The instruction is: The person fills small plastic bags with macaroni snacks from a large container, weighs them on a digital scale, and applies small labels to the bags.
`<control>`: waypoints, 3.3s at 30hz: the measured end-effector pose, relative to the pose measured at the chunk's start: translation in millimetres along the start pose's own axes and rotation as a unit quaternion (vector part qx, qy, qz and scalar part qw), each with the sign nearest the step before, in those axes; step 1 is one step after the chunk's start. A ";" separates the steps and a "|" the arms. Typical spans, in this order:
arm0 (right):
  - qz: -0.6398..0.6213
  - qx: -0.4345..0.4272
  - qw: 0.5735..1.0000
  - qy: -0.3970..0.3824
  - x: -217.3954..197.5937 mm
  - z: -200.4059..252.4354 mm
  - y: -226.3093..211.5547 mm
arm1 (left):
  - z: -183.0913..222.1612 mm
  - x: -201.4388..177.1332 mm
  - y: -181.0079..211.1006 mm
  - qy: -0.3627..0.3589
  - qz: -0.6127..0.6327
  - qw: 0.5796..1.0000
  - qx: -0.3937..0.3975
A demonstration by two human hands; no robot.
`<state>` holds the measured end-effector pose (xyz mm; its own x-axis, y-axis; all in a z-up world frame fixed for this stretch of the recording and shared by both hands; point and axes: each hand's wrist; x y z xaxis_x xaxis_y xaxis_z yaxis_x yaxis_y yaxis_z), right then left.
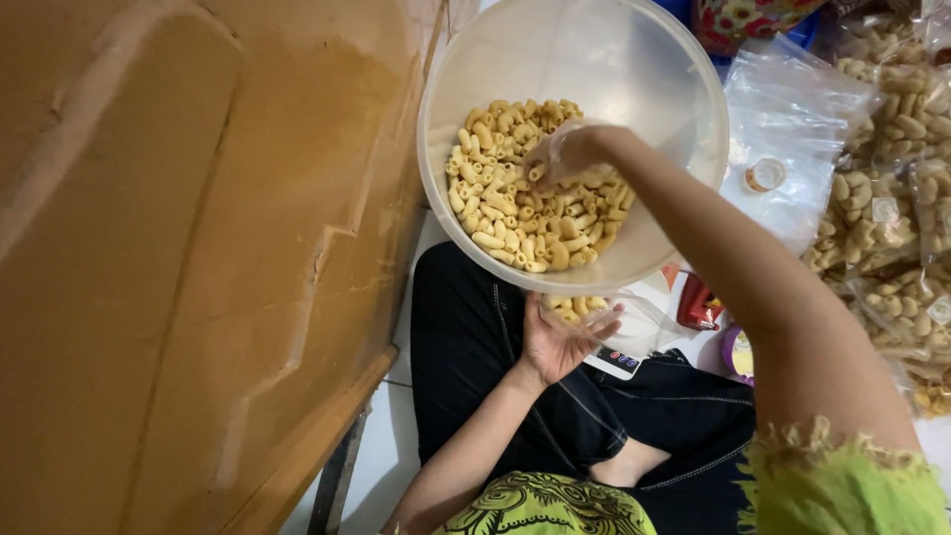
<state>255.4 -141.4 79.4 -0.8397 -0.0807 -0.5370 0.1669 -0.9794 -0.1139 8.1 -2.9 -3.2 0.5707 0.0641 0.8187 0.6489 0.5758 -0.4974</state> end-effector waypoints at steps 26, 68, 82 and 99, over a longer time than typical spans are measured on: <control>-0.312 -0.163 0.936 0.032 55.2 282.7 -47.0 | 6.7 24.2 -10.3 0.014 -0.090 0.996 0.015; -0.344 0.048 0.907 0.238 64.5 306.7 -76.8 | 11.9 16.8 -10.3 -0.085 -0.082 0.993 0.002; -0.039 0.063 0.997 0.032 -66.3 67.0 -1.7 | 7.1 -4.4 -3.8 -0.061 0.010 0.998 0.011; -0.096 0.084 0.975 -0.180 35.8 -115.4 110.1 | -9.9 -23.7 8.0 -0.065 0.044 0.995 -0.068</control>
<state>303.3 -230.7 -48.8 -0.9793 0.0768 -0.1872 -0.0725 -0.9969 -0.0295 4.8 -7.9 -29.4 0.5644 0.2194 0.7958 0.6663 0.4480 -0.5961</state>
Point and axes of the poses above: each hand's wrist, its own z-axis away from the middle knuckle, its own x-axis out of the palm, y = z × x, and after that the axes turned 2 degrees about x, right-handed
